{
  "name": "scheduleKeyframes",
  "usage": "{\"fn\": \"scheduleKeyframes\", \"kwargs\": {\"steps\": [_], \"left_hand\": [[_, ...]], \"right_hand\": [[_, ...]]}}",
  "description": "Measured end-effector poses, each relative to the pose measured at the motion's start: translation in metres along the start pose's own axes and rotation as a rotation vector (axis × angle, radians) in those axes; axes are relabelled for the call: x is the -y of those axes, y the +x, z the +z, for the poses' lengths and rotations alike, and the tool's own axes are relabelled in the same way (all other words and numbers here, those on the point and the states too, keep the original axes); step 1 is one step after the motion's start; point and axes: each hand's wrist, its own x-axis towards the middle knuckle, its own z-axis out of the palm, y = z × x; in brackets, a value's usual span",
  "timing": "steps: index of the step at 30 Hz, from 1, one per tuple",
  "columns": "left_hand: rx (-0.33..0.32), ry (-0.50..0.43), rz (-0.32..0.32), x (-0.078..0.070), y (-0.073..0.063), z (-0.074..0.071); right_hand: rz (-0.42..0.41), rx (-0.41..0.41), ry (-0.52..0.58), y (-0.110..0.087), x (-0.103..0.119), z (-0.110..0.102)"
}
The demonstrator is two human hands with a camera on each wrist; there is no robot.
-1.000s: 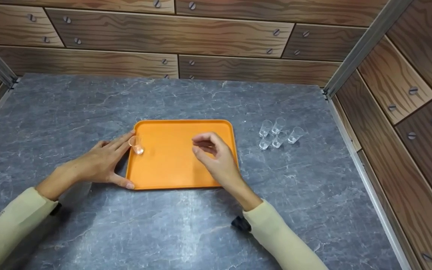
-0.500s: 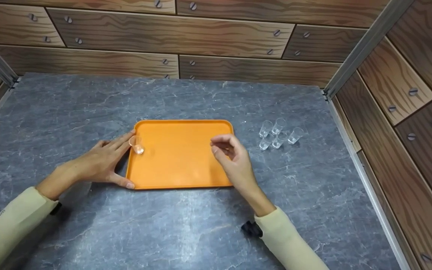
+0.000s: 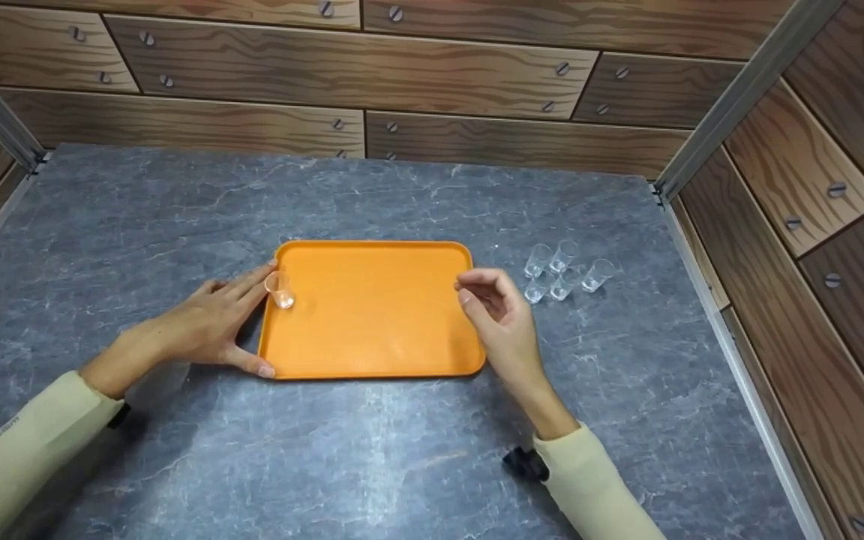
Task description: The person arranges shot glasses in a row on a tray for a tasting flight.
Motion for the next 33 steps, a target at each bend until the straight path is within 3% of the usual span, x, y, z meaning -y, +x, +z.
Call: {"fn": "scheduleKeyframes", "kwargs": {"steps": [11,24,33], "left_hand": [[0.011,0.008,-0.006,0.001,0.001,0.0],[0.013,-0.003,-0.01,0.001,-0.001,0.002],[0.02,-0.016,-0.012,0.001,0.001,0.0]], "right_hand": [[0.031,-0.124,-0.049,0.002,-0.003,-0.024],[-0.033,-0.298,0.041,0.003,-0.009,-0.058],[-0.004,-0.433,0.062,0.008,-0.008,-0.081]]}}
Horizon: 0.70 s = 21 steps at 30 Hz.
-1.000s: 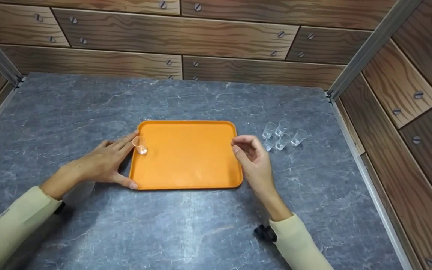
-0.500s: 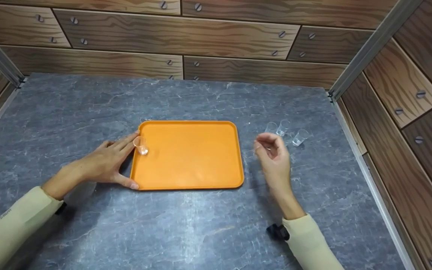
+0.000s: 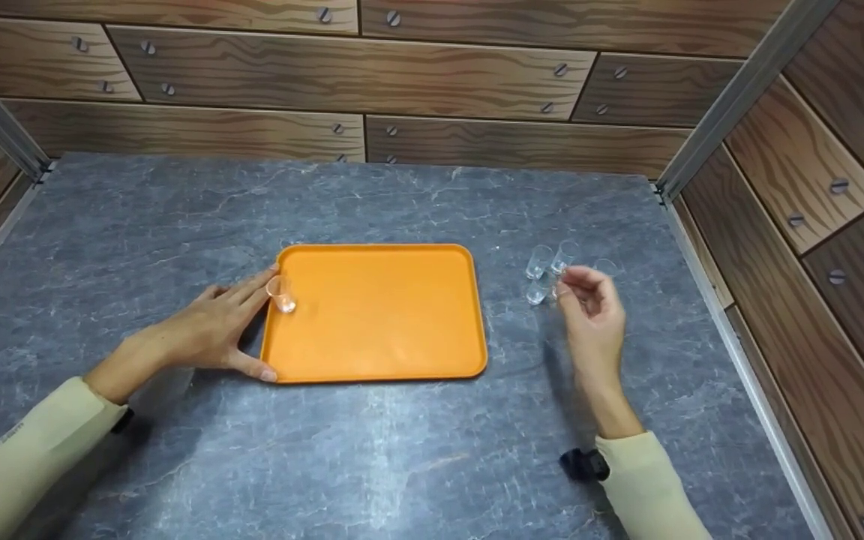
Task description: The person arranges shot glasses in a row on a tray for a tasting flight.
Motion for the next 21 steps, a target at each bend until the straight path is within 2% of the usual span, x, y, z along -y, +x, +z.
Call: {"fn": "scheduleKeyframes", "kwargs": {"steps": [5,11,21], "left_hand": [[-0.001,0.003,0.002,0.0,0.0,0.001],[-0.004,0.008,0.003,0.0,-0.001,0.0],[-0.014,0.013,0.007,0.0,-0.001,0.0]], "right_hand": [[0.008,-0.047,0.022,0.009,0.0,-0.01],[0.001,-0.079,-0.004,0.021,-0.001,-0.017],[0.067,-0.131,0.014,0.043,-0.007,-0.037]]}}
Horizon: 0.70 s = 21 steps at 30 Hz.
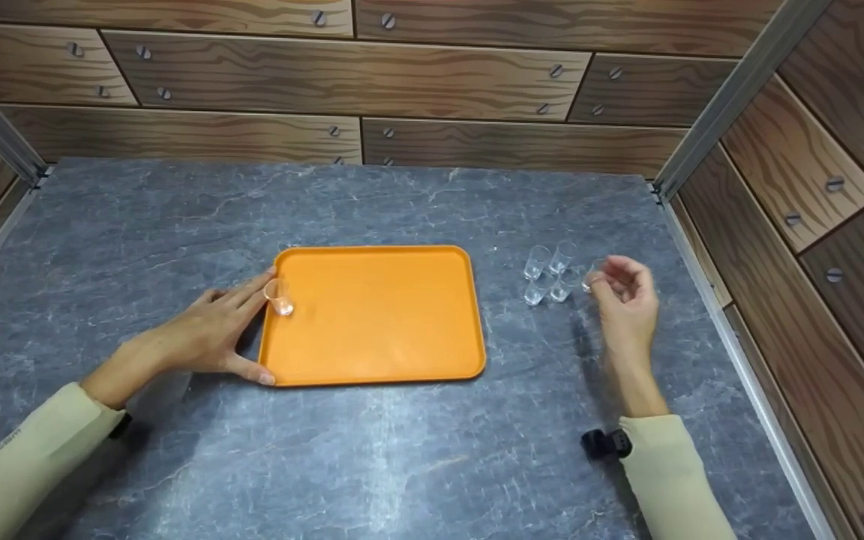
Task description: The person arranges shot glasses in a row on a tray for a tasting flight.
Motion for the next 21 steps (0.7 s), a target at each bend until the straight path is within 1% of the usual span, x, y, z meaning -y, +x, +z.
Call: {"fn": "scheduleKeyframes", "kwargs": {"steps": [3,5,11,18,21], "left_hand": [[-0.004,-0.003,0.005,0.0,0.0,0.0],[-0.004,-0.006,0.005,0.0,-0.001,0.0],[-0.002,-0.003,-0.001,0.0,-0.002,-0.001],[-0.005,0.0,0.003,0.0,-0.001,0.001],[-0.01,0.006,0.004,0.0,0.0,0.001]], "right_hand": [[0.016,-0.009,-0.005,0.006,0.0,-0.004],[0.032,-0.012,-0.027,0.01,-0.002,-0.006],[0.112,-0.003,-0.084,0.02,-0.005,-0.01],[0.196,-0.01,-0.234,0.028,-0.005,-0.018],[0.234,-0.001,-0.251,0.033,-0.004,-0.02]]}}
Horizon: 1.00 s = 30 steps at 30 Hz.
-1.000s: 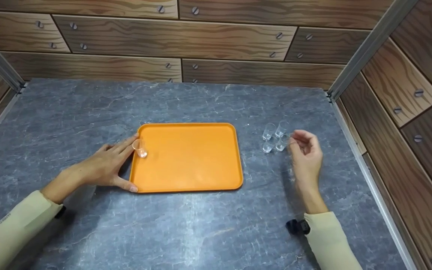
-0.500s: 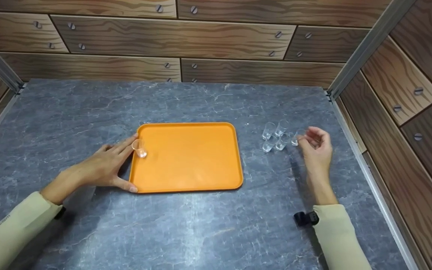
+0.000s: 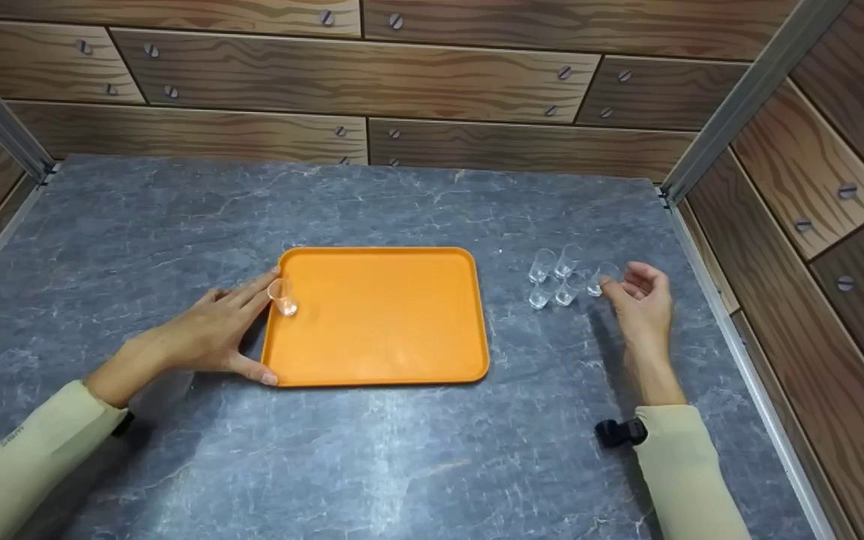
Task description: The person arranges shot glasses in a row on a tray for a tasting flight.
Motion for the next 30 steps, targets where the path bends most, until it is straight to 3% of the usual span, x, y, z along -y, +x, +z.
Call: {"fn": "scheduleKeyframes", "kwargs": {"steps": [9,24,30], "left_hand": [[-0.006,-0.001,0.008,0.0,0.001,0.0],[0.019,-0.013,-0.006,-0.001,0.002,-0.002],[0.018,-0.012,-0.007,0.0,0.001,-0.001]], "right_hand": [[0.039,0.084,-0.038,0.01,-0.001,-0.007],[0.03,0.331,0.029,0.027,-0.01,-0.021],[0.031,0.351,0.006,0.03,-0.011,-0.02]]}}
